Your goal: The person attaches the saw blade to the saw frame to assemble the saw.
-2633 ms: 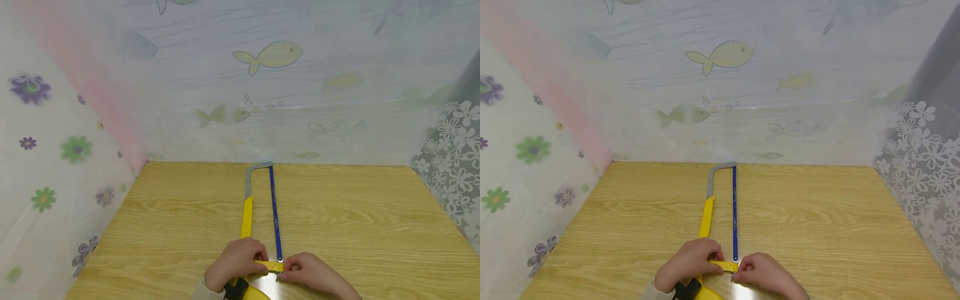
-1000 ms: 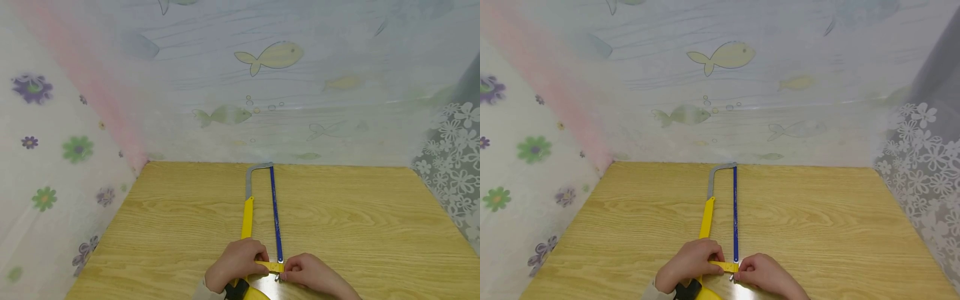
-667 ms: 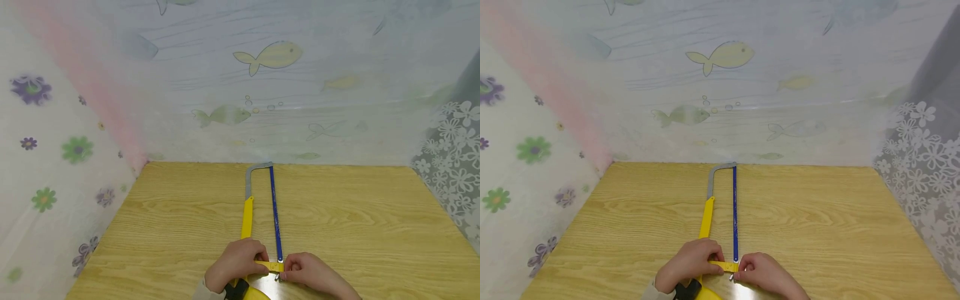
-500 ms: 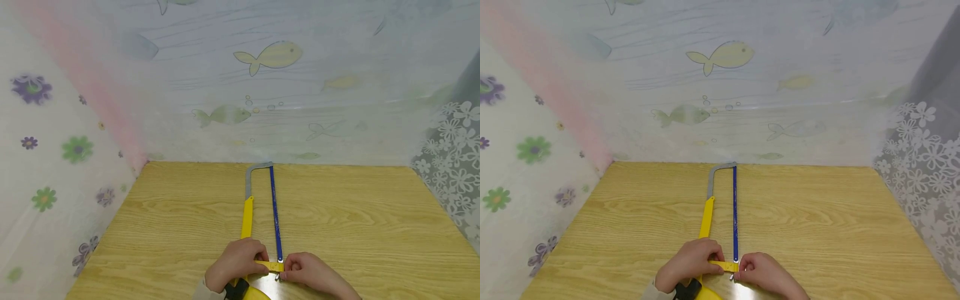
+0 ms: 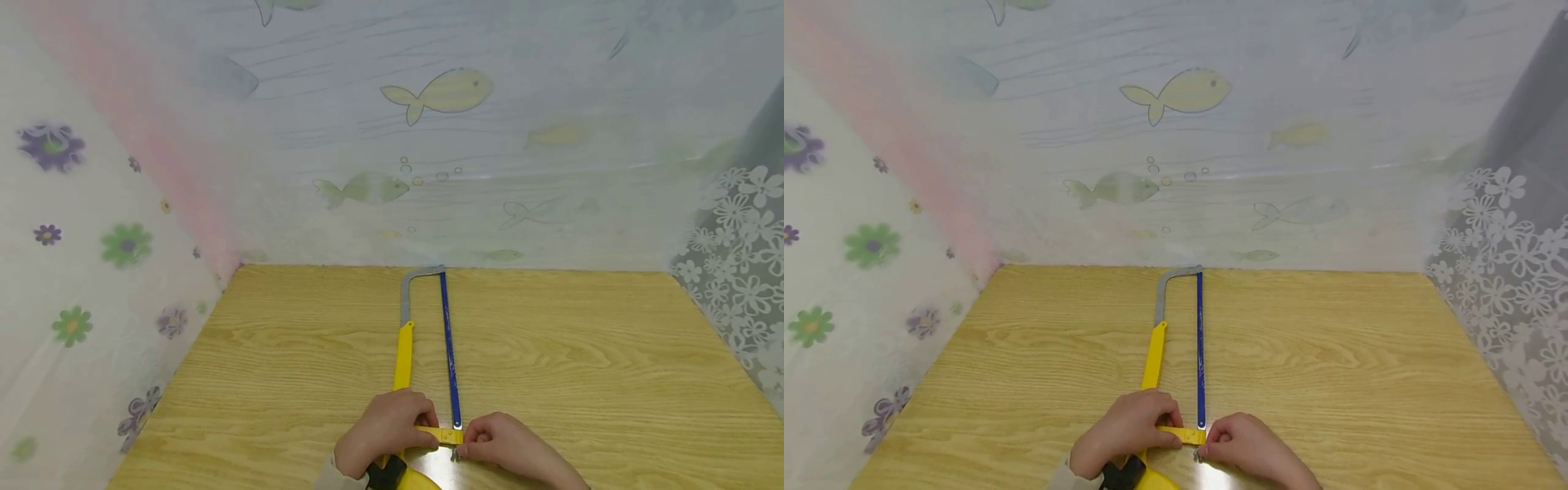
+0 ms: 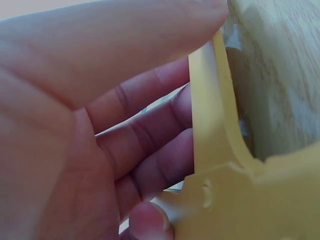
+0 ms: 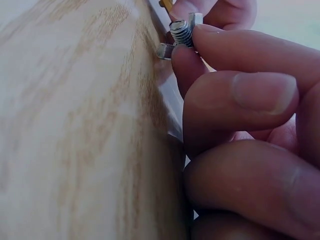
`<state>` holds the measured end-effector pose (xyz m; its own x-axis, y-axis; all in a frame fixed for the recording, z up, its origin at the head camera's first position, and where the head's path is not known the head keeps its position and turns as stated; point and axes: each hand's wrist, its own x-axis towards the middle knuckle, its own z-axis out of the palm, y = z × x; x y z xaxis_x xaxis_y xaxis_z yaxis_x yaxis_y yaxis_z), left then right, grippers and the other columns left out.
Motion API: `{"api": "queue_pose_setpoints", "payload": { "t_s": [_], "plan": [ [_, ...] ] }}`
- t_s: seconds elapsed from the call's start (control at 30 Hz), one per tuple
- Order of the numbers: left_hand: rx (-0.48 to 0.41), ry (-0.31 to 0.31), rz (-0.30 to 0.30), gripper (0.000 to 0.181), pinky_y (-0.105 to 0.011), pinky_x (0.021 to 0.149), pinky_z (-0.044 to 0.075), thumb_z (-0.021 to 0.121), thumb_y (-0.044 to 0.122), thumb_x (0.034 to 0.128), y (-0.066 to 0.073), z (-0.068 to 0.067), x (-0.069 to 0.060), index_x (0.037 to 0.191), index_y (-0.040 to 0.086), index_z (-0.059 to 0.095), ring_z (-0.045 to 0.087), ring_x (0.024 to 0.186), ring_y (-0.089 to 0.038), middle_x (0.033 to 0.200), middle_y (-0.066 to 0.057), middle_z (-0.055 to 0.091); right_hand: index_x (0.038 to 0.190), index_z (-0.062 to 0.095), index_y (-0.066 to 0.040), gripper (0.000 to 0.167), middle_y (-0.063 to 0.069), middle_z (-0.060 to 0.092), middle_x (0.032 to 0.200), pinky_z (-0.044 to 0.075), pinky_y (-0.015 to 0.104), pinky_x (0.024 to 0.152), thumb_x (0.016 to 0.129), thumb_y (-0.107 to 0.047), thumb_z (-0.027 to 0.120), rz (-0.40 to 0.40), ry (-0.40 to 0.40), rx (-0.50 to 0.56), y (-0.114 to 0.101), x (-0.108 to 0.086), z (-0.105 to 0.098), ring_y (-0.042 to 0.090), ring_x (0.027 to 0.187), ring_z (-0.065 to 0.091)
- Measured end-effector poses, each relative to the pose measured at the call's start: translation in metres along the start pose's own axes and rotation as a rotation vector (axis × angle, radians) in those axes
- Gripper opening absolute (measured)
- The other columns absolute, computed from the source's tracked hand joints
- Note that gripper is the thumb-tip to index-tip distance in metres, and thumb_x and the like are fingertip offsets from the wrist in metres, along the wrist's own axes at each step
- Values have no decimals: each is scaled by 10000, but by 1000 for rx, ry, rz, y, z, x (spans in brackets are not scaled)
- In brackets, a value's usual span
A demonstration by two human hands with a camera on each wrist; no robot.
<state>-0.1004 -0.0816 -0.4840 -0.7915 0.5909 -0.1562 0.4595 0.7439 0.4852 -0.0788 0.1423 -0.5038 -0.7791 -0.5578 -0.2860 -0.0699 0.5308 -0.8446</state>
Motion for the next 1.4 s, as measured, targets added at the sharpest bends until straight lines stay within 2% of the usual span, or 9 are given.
{"api": "queue_pose_setpoints", "payload": {
  "t_s": [0.7, 1.17, 1.4],
  "plan": [
    [37, 13, 16, 144, -162, 548, 345, 708, 446, 696, 1, 0, 0, 731, 351, 605, 410, 628, 40, 696, 234, 459, 678, 627, -195, 313, -89, 413, 479, 301, 217, 424, 822, -465, 560, 55, -4, -9, -4, -1, 2, 59, 422, 375],
    [20, 15, 11, 142, -160, 544, 354, 706, 449, 696, -1, 1, 0, 734, 358, 604, 417, 620, 40, 701, 239, 471, 715, 637, -216, 236, -107, 432, 478, 295, 200, 419, 834, -408, 567, -19, -14, -32, 0, -1, -2, 24, 413, 357],
    [0, 15, 13, 139, -165, 540, 349, 711, 435, 697, -2, 2, 0, 731, 354, 603, 407, 618, 41, 699, 240, 465, 706, 635, -204, 240, -109, 443, 486, 301, 198, 414, 808, -419, 598, -10, -12, -15, -1, -1, -2, 20, 418, 371]
  ]
}}
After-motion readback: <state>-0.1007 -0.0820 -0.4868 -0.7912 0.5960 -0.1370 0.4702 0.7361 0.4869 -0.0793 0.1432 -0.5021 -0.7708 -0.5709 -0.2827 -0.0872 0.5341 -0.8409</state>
